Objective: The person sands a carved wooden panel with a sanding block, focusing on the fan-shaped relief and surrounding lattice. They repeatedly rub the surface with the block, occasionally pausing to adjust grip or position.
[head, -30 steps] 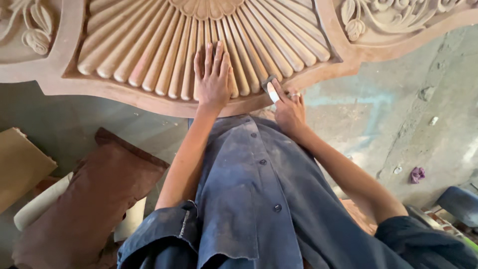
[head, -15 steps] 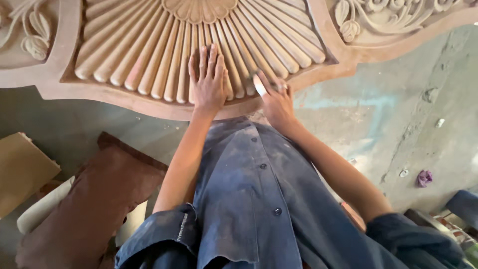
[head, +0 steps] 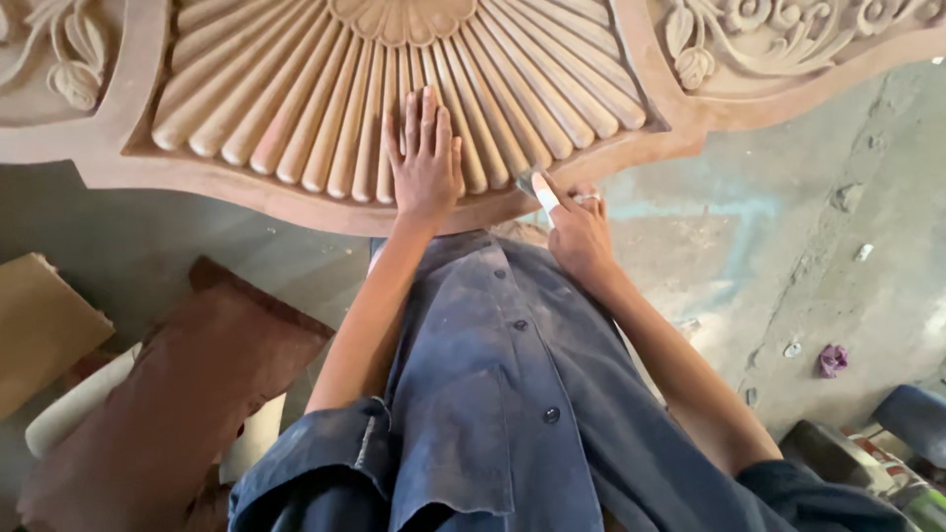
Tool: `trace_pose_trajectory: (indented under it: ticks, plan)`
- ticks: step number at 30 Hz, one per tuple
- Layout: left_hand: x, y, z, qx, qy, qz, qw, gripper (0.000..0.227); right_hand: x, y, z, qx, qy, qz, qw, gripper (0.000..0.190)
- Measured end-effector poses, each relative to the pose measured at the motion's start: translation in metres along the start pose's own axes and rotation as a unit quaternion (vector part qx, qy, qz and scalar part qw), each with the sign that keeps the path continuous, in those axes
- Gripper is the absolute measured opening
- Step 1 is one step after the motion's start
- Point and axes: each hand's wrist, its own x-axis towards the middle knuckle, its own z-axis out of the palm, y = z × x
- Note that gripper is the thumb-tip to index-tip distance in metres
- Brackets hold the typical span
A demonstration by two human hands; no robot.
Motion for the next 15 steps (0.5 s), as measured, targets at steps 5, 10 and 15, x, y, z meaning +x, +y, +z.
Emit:
trace_pose_trajectory:
  ticks: [5,10,15]
  plan:
    - [0.000,0.001,-0.001,0.030,-0.004,0.002,1.000,0.049,0.044,-0.012,0.032,-0.016,0.065,-0.031,0.997,0.074]
    - [0.004,0.002,-0.001,0.025,-0.032,-0.006,0.999,0.050,0.095,-0.009,0.049,0.011,0.103,-0.025,0.994,0.065]
    - [0.006,-0.001,-0.001,0.059,-0.029,0.005,0.998,0.051,0.070,0.000,0.045,0.061,0.057,0.008,0.996,0.072]
